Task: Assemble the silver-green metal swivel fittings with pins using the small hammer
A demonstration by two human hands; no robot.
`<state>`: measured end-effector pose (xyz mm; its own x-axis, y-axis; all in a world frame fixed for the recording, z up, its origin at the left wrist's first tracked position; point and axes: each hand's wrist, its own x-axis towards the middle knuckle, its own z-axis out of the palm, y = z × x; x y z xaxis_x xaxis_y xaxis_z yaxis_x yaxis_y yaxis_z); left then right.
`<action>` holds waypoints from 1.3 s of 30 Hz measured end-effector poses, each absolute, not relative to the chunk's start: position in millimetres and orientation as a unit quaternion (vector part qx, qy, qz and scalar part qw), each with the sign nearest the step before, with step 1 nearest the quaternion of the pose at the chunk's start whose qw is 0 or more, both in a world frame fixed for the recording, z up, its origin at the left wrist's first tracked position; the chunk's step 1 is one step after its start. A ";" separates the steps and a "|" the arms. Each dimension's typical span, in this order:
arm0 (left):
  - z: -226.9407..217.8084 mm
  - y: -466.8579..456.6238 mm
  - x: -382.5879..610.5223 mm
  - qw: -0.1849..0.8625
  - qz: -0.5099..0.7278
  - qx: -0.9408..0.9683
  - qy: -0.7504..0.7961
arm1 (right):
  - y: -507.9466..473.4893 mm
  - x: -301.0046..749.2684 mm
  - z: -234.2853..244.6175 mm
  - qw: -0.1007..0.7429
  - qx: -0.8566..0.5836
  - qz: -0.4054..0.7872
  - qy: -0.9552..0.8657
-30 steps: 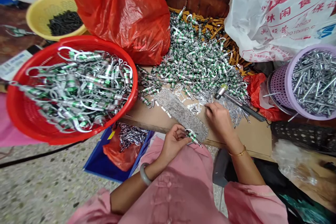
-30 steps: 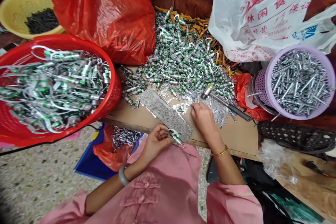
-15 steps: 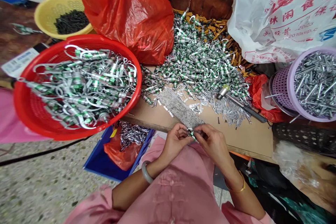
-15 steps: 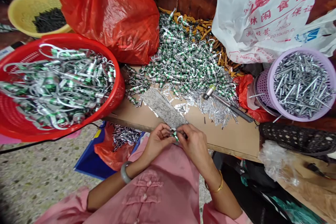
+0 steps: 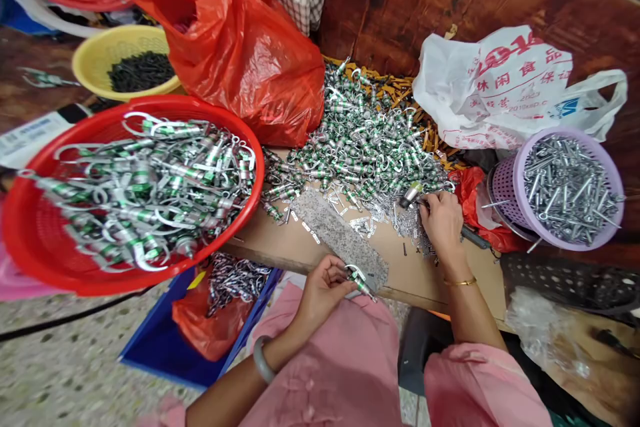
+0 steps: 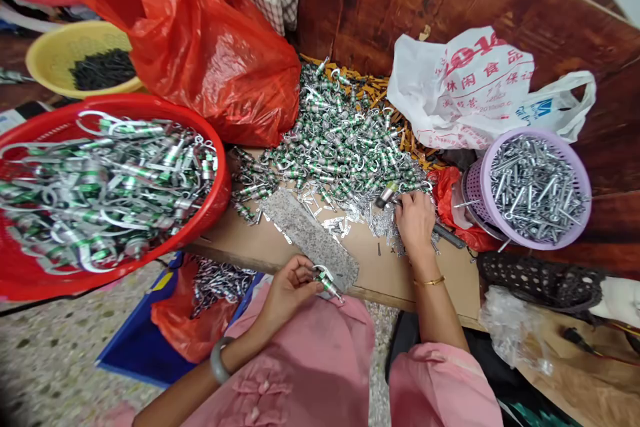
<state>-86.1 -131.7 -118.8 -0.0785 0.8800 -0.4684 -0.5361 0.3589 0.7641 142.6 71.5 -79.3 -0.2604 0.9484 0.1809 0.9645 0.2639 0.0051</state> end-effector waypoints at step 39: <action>-96.2 -137.3 -97.8 0.489 0.517 0.476 0.516 | -2.3 104.8 -90.3 0.060 -0.418 0.085 -0.902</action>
